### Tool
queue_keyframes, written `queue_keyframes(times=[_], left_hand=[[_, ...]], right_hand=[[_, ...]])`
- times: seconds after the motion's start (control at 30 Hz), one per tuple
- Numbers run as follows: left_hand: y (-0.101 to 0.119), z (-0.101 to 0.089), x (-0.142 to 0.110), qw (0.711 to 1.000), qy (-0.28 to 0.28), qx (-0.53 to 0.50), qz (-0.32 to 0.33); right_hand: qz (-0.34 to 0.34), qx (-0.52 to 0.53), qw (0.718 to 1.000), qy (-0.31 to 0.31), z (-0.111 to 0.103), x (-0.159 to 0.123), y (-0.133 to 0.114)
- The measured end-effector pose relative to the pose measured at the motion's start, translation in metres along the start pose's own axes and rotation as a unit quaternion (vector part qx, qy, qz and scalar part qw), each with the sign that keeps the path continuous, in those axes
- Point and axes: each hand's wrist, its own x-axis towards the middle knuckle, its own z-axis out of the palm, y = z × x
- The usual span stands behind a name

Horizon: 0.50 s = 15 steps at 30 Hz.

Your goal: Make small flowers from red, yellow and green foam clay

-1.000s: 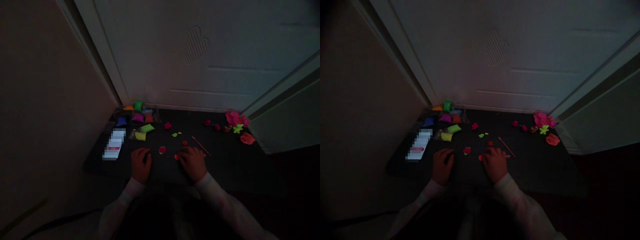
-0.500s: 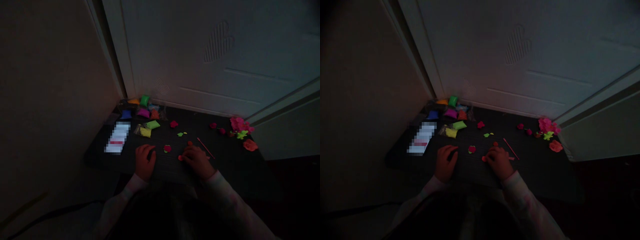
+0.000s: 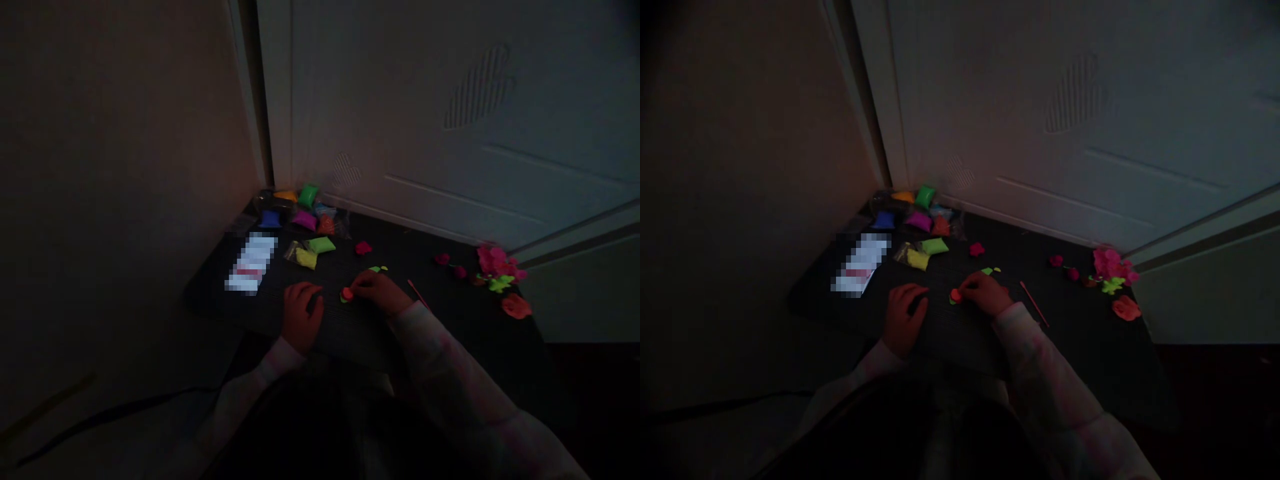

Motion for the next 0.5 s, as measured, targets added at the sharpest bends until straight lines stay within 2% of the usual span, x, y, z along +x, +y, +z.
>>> queue_keyframes(times=[0.5], left_hand=[[0.0004, 0.0013, -0.0011, 1.000, -0.001, -0.001, 0.003]], right_hand=[[0.030, -0.018, 0.999, -0.022, -0.0002, 0.0048, 0.0042]])
